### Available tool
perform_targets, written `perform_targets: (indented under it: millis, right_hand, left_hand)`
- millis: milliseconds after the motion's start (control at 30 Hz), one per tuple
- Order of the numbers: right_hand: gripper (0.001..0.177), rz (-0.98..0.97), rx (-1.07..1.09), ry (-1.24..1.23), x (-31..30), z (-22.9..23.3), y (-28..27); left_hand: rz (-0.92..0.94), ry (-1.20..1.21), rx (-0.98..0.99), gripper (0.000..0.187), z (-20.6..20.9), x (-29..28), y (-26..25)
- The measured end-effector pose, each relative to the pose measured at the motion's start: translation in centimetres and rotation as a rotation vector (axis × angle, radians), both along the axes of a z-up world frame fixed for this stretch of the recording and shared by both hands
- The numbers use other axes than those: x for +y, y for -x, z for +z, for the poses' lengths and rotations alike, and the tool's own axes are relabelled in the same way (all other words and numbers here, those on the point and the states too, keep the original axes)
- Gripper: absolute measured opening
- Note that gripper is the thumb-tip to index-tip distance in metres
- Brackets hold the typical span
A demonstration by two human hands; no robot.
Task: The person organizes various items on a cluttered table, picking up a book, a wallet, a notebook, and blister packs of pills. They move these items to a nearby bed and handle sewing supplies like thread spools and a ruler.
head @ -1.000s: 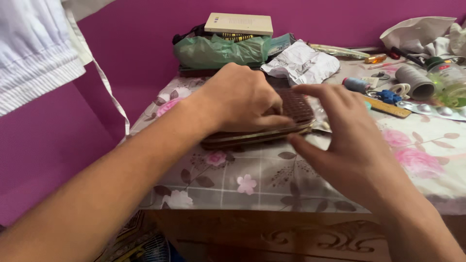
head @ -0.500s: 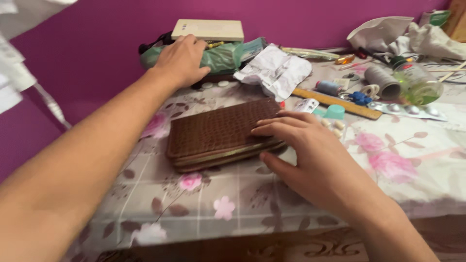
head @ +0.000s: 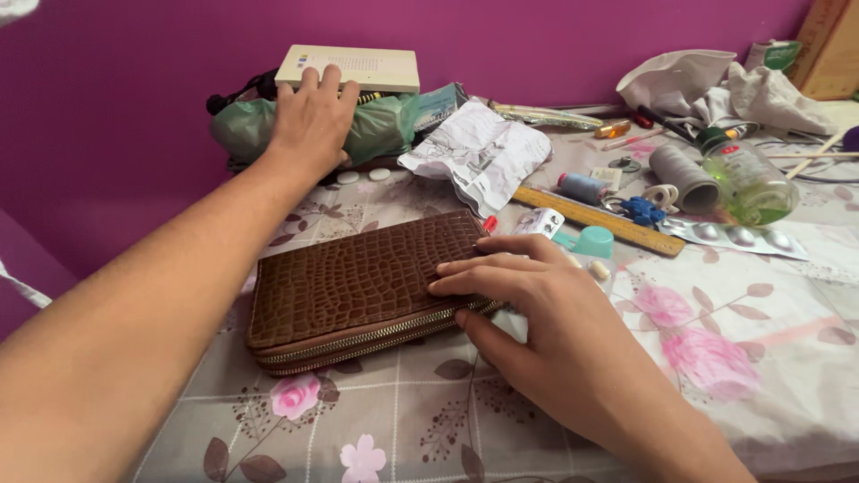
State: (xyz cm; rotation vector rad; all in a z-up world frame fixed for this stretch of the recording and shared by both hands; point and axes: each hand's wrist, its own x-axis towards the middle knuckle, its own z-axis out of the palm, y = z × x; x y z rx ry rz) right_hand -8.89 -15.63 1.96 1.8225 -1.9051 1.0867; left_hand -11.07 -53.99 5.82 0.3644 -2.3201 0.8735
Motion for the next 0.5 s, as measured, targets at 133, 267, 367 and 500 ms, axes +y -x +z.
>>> perform_targets:
  millis: [133, 267, 367, 500]
  right_hand:
    - [0.031, -0.007, -0.062, -0.006, -0.2, -0.1, 0.0]
    - [0.029, -0.027, -0.045, 0.017, -0.4, -0.1, -0.3]
    - [0.028, -0.030, -0.045, 0.033, -0.5, 0.0, -0.4]
    - [0.028, -0.042, -0.053, 0.037, -0.5, -0.1, -0.5]
  left_hand:
    - [-0.092, -0.006, 0.021, 0.071, 0.0, -0.7, -0.4]
    - [-0.068, -0.062, 0.014, 0.064, 0.5, -1.0, -0.1]
    - [-0.099, -0.040, 0.045, 0.044, 0.8, -1.9, 0.4]
    - [-0.210, 0.020, 0.103, 0.011, 1.2, -3.8, 0.8]
